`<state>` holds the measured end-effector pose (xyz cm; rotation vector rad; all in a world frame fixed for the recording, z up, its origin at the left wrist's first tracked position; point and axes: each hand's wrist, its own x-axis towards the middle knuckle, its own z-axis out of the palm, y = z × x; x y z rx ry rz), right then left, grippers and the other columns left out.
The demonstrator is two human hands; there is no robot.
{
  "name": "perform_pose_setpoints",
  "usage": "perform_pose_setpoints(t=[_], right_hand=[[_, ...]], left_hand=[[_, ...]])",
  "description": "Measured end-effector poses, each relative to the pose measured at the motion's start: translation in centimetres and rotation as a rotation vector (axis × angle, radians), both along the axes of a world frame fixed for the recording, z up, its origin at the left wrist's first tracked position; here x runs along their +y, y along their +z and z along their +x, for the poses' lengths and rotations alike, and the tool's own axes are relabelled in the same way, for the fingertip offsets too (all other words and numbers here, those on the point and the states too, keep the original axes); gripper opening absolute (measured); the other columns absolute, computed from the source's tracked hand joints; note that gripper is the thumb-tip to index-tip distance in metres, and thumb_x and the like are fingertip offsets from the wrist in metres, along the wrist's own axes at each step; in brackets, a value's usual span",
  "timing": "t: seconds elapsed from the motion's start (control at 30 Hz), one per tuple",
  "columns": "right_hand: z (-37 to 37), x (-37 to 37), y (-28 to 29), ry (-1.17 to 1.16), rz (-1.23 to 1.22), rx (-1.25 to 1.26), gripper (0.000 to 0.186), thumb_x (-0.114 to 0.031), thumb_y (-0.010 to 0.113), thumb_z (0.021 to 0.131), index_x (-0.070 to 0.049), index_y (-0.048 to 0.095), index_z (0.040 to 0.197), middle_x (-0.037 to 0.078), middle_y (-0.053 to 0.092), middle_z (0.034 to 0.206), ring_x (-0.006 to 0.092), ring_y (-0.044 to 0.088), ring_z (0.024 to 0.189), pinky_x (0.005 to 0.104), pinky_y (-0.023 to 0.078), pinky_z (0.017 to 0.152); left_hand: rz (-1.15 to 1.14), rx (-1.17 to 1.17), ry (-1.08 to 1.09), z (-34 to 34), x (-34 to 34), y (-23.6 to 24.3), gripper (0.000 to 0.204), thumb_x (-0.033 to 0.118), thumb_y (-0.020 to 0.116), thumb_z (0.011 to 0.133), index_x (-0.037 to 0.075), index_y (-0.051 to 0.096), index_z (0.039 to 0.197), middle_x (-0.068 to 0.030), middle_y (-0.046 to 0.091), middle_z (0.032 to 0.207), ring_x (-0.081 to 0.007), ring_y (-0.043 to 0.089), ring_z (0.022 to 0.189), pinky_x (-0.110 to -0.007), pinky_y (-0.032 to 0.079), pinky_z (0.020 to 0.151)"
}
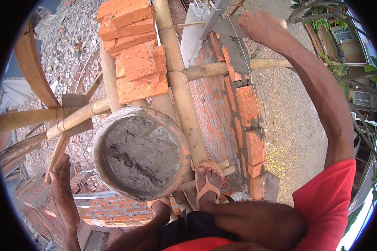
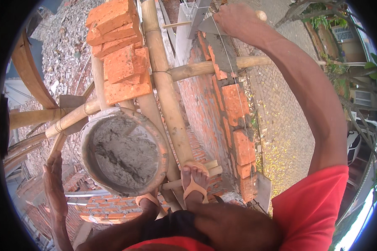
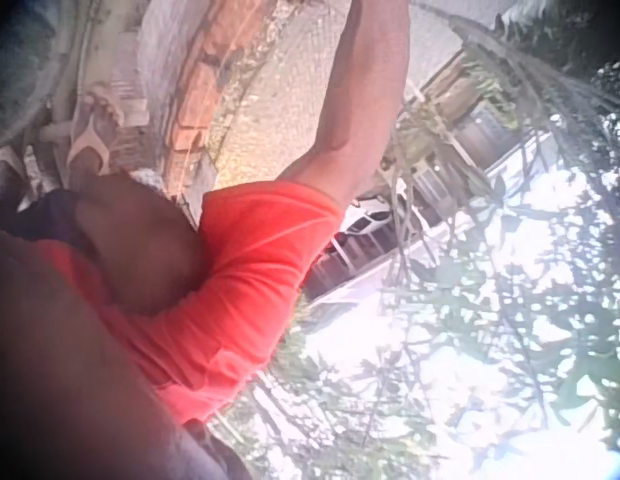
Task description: The person is laying bricks on a bamboo scaffold. They scoop mortar from a pan using a trowel, spread it on the brick course, and place bricks one by one, tapping them into alignment.
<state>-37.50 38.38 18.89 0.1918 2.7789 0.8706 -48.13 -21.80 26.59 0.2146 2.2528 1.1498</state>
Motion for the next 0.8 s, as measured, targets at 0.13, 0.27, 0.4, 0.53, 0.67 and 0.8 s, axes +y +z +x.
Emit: perform_pose_setpoints(t=[0.13,0.27,0.4,0.53,0.67,0.8], right_hand=[[-0.4,-0.1,0.5,0.001,-0.105,-0.046,0.019,-0.015,0.057,0.096,-0.002,0.069,0.090,0.019,0.071,0.087,0.0365,0.073,0.092,0.0477,0.059,0.078],[2.3,-3.1,2.3,-0.130,-0.189,-0.225,0.017,-0.014,0.059,0.094,-0.002,0.072,0.095,0.019,0.074,0.093,0.0365,0.074,0.093,0.0482,0.060,0.079],[7.3,-5.7,4.4,-0.244,-0.217,-0.349,0.019,-0.018,0.063,0.094,-0.003,0.072,0.100,0.019,0.075,0.098,0.0358,0.074,0.098,0.0483,0.059,0.085],[13.1,-6.8,8.5,-0.410,-0.135,-0.206,0.026,-0.026,0.067,0.095,-0.003,0.069,0.108,0.020,0.072,0.105,0.0360,0.069,0.106,0.0473,0.053,0.094],[16.0,-10.0,14.9,-0.512,-0.122,0.012,0.032,-0.027,0.068,0.098,0.000,0.067,0.115,0.022,0.071,0.111,0.0402,0.068,0.107,0.0494,0.052,0.091],[17.3,-16.5,17.0,-0.331,-0.381,0.233,0.032,-0.025,0.065,0.102,-0.002,0.065,0.124,0.018,0.072,0.113,0.0380,0.069,0.102,0.0485,0.055,0.080]], left_hand=[[-0.040,-0.074,0.048,0.9,-3.0,-1.8,0.082,0.062,0.028,0.110,-0.004,0.037,0.157,-0.0236,0.041,0.161,-0.0338,0.031,0.156,-0.048,0.017,0.129],[0.064,-0.178,0.127,-0.1,-4.3,-5.7,0.085,0.065,0.031,0.108,-0.002,0.034,0.159,-0.0230,0.040,0.162,-0.0343,0.032,0.155,-0.048,0.018,0.129],[0.349,-0.380,0.225,0.2,-3.7,-10.7,0.081,0.061,0.027,0.111,-0.006,0.037,0.155,-0.0199,0.048,0.156,-0.0279,0.041,0.149,-0.043,0.024,0.127],[0.490,-0.496,0.194,1.6,-1.7,-13.7,0.076,0.061,0.029,0.111,-0.003,0.045,0.151,-0.0158,0.054,0.148,-0.0257,0.051,0.136,-0.042,0.034,0.120],[0.610,-0.599,0.274,2.8,0.5,-13.9,0.071,0.062,0.038,0.109,0.004,0.050,0.148,-0.0111,0.062,0.136,-0.0233,0.060,0.122,-0.042,0.049,0.108],[0.604,-0.472,0.281,4.7,3.4,-11.8,0.068,0.057,0.038,0.111,-0.001,0.051,0.144,-0.0147,0.062,0.128,-0.0214,0.062,0.114,-0.040,0.053,0.099]])
